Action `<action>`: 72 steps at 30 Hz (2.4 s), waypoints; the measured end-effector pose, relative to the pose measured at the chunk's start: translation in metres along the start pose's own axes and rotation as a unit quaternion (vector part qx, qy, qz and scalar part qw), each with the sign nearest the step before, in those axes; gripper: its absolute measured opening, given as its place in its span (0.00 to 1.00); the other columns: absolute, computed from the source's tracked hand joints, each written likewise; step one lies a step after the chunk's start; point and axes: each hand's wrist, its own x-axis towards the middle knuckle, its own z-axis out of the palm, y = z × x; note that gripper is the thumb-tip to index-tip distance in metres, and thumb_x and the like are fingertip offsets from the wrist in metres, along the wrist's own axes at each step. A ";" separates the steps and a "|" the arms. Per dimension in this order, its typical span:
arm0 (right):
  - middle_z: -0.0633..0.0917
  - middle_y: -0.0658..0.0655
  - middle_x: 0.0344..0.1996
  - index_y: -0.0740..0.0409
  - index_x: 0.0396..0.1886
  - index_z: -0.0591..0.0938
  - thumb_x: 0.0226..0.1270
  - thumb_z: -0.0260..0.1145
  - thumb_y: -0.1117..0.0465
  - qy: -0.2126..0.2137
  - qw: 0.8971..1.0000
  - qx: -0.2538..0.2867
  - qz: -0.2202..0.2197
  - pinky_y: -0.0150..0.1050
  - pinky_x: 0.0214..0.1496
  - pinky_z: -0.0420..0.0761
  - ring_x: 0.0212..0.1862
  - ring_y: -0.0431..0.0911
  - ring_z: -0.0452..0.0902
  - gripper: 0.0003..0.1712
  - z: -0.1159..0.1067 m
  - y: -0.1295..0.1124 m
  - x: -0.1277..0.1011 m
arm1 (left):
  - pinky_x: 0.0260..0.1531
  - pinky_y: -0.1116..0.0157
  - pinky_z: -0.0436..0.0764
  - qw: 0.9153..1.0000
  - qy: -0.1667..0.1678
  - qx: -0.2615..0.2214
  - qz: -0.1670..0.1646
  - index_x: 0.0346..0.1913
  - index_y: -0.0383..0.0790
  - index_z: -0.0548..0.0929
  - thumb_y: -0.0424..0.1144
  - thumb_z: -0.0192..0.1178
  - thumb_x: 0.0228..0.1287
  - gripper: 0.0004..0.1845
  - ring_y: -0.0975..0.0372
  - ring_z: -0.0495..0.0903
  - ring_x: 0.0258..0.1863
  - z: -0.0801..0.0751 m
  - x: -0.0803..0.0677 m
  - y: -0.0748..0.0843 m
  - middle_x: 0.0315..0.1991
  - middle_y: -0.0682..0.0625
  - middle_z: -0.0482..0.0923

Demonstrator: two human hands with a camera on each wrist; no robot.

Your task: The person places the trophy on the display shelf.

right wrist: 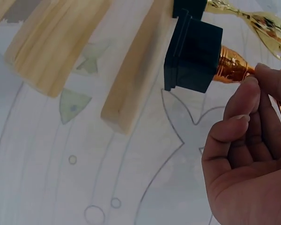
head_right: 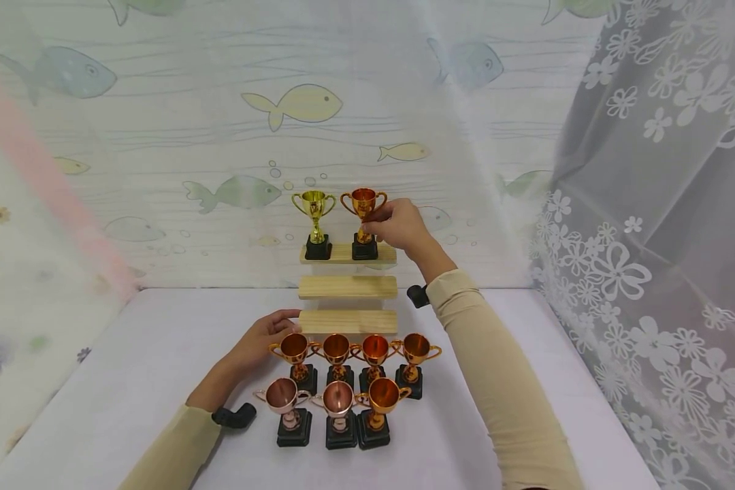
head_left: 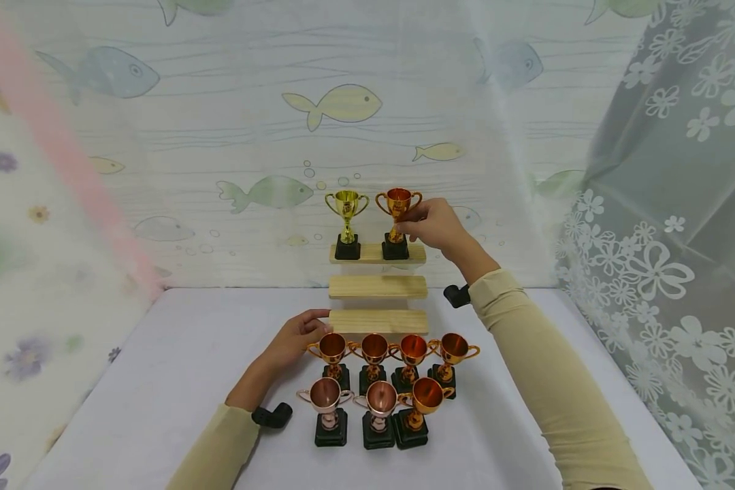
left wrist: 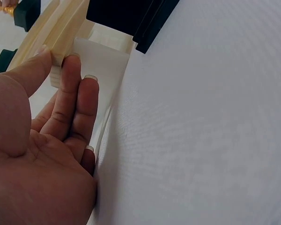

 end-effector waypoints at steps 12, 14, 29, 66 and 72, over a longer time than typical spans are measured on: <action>0.88 0.61 0.50 0.64 0.54 0.90 0.74 0.73 0.61 0.011 0.999 0.029 0.035 0.53 0.56 0.82 0.44 0.61 0.84 0.15 0.019 -0.002 0.012 | 0.54 0.65 0.76 1.000 0.000 0.003 -0.003 0.74 0.35 0.73 0.42 0.62 0.81 0.27 0.60 0.84 0.47 0.002 0.000 -0.001 0.46 0.45 0.87; 0.88 0.61 0.50 0.64 0.54 0.90 0.74 0.73 0.61 0.015 0.999 0.034 0.040 0.53 0.57 0.82 0.45 0.63 0.84 0.15 0.022 -0.002 0.013 | 0.55 0.64 0.76 1.000 0.000 0.002 -0.004 0.74 0.35 0.73 0.42 0.62 0.80 0.27 0.60 0.84 0.47 0.002 0.000 -0.001 0.46 0.45 0.87; 0.88 0.62 0.48 0.66 0.52 0.89 0.74 0.72 0.62 0.026 0.996 0.074 0.041 0.55 0.56 0.82 0.45 0.67 0.82 0.13 0.036 -0.002 0.017 | 0.54 0.63 0.76 1.000 -0.002 0.007 -0.006 0.75 0.35 0.73 0.43 0.62 0.81 0.27 0.60 0.84 0.46 0.000 -0.005 0.001 0.45 0.46 0.87; 0.86 0.58 0.39 0.66 0.61 0.83 0.78 0.65 0.60 -0.079 0.997 -0.019 -0.004 0.41 0.41 0.78 0.37 0.52 0.84 0.19 -0.012 0.038 -0.050 | 0.59 0.58 0.75 1.000 -0.001 0.019 -0.007 0.75 0.35 0.72 0.43 0.60 0.81 0.27 0.61 0.84 0.48 0.003 -0.005 0.005 0.46 0.46 0.87; 0.86 0.56 0.37 0.66 0.61 0.82 0.77 0.67 0.57 -0.073 0.997 0.007 -0.008 0.39 0.40 0.79 0.41 0.56 0.84 0.21 -0.021 0.054 -0.066 | 0.57 0.62 0.76 1.000 0.002 0.012 -0.009 0.75 0.35 0.72 0.41 0.61 0.81 0.27 0.60 0.84 0.48 0.002 -0.005 0.003 0.46 0.46 0.87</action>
